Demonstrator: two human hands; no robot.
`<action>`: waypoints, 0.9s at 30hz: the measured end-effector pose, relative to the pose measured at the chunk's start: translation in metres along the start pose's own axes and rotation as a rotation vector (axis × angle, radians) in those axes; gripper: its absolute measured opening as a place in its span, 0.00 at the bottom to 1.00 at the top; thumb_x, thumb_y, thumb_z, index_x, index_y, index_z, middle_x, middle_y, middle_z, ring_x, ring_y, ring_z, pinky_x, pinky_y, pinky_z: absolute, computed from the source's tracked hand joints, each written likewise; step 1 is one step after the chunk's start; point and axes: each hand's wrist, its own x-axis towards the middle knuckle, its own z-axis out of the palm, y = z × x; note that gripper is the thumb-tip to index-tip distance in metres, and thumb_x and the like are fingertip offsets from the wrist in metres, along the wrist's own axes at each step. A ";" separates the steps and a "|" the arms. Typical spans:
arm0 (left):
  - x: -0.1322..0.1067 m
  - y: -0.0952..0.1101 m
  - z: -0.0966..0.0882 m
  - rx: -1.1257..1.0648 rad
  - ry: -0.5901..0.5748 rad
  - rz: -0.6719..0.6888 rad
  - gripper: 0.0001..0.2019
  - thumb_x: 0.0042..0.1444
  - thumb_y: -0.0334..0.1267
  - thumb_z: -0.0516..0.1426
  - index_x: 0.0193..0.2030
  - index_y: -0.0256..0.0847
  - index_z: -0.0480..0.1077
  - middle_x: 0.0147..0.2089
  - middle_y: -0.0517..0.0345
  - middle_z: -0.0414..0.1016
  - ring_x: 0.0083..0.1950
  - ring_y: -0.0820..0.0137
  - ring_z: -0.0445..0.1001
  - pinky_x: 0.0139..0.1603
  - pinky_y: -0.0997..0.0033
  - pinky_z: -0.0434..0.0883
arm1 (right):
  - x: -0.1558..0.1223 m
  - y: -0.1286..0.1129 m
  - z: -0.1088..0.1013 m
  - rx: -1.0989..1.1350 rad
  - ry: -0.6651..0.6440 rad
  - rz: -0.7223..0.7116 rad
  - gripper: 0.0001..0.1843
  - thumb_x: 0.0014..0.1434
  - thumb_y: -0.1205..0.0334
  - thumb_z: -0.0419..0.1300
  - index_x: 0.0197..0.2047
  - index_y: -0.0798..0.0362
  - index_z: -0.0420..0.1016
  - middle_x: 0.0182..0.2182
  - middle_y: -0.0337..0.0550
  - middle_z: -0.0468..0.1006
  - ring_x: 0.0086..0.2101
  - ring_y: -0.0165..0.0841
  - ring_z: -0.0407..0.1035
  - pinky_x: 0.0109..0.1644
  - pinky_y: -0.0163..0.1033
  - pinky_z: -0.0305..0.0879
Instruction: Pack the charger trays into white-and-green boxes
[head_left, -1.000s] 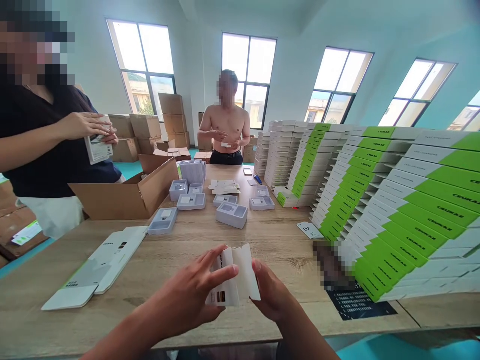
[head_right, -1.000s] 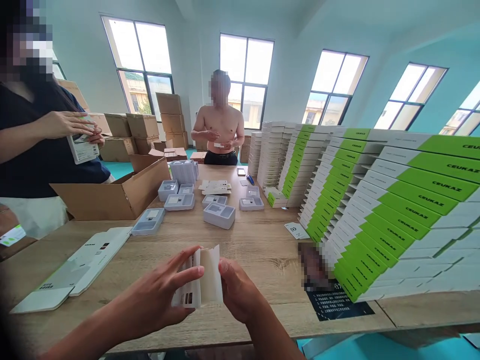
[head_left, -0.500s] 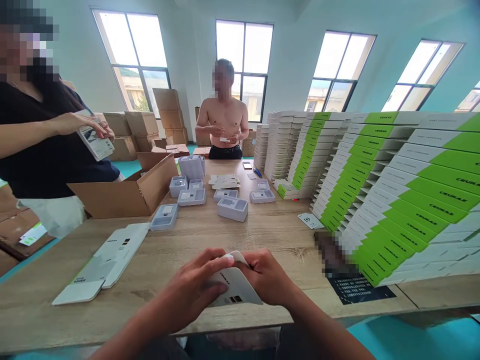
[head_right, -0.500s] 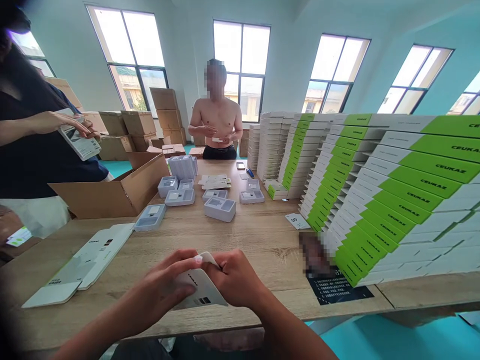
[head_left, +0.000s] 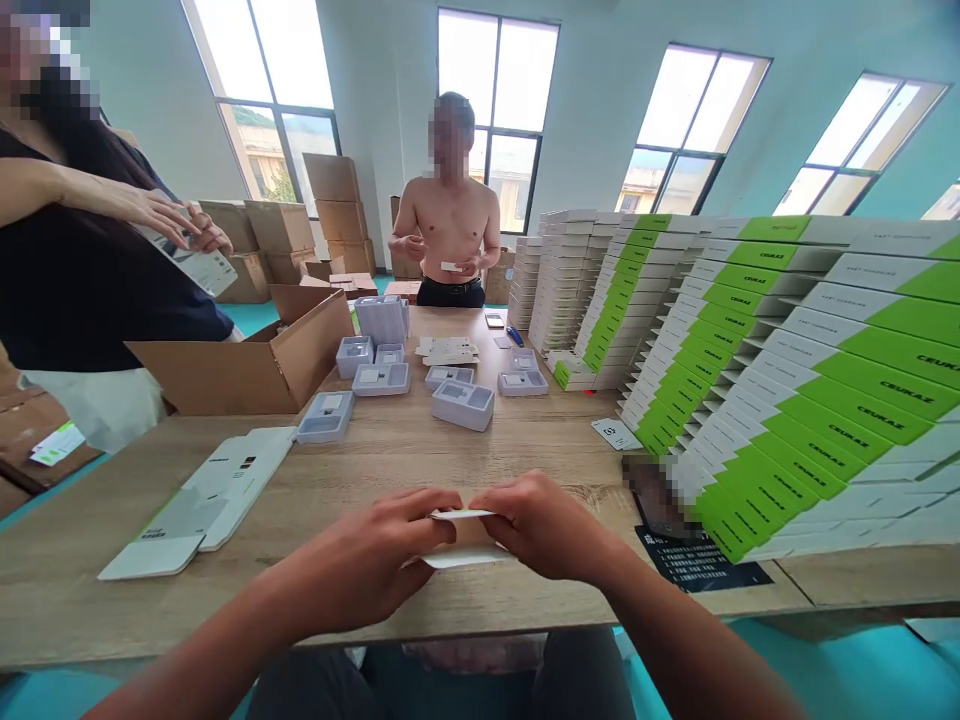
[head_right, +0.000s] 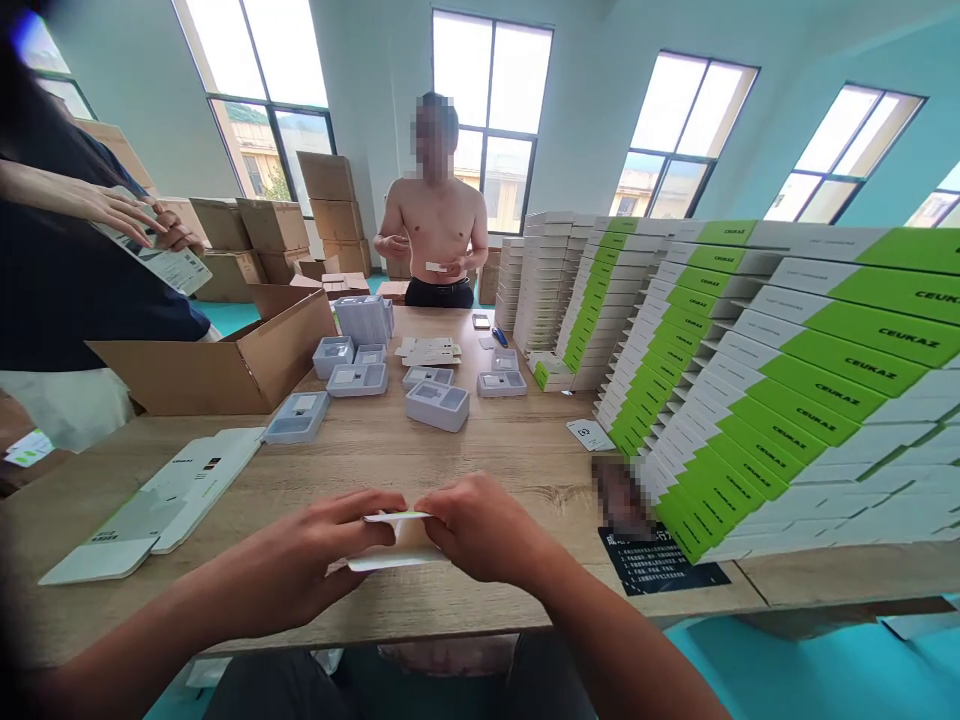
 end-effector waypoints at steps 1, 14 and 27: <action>0.002 0.000 0.002 0.031 -0.008 0.002 0.24 0.58 0.19 0.54 0.56 0.48 0.73 0.62 0.54 0.75 0.59 0.60 0.77 0.59 0.64 0.74 | -0.002 0.001 0.003 0.027 0.056 0.028 0.14 0.67 0.68 0.57 0.30 0.51 0.77 0.25 0.39 0.79 0.26 0.30 0.67 0.33 0.35 0.57; -0.004 -0.022 0.033 0.033 0.285 -0.053 0.29 0.68 0.29 0.57 0.72 0.58 0.63 0.65 0.57 0.77 0.64 0.62 0.76 0.63 0.63 0.75 | -0.023 0.034 0.065 0.068 0.679 -0.253 0.26 0.68 0.66 0.63 0.66 0.41 0.67 0.53 0.47 0.83 0.53 0.40 0.77 0.56 0.47 0.75; -0.003 -0.027 0.052 0.050 0.448 0.008 0.16 0.70 0.34 0.55 0.62 0.49 0.59 0.57 0.50 0.73 0.49 0.62 0.80 0.47 0.63 0.80 | -0.016 0.001 0.057 0.516 0.536 0.159 0.12 0.68 0.54 0.62 0.36 0.47 0.85 0.48 0.45 0.81 0.49 0.38 0.75 0.54 0.40 0.69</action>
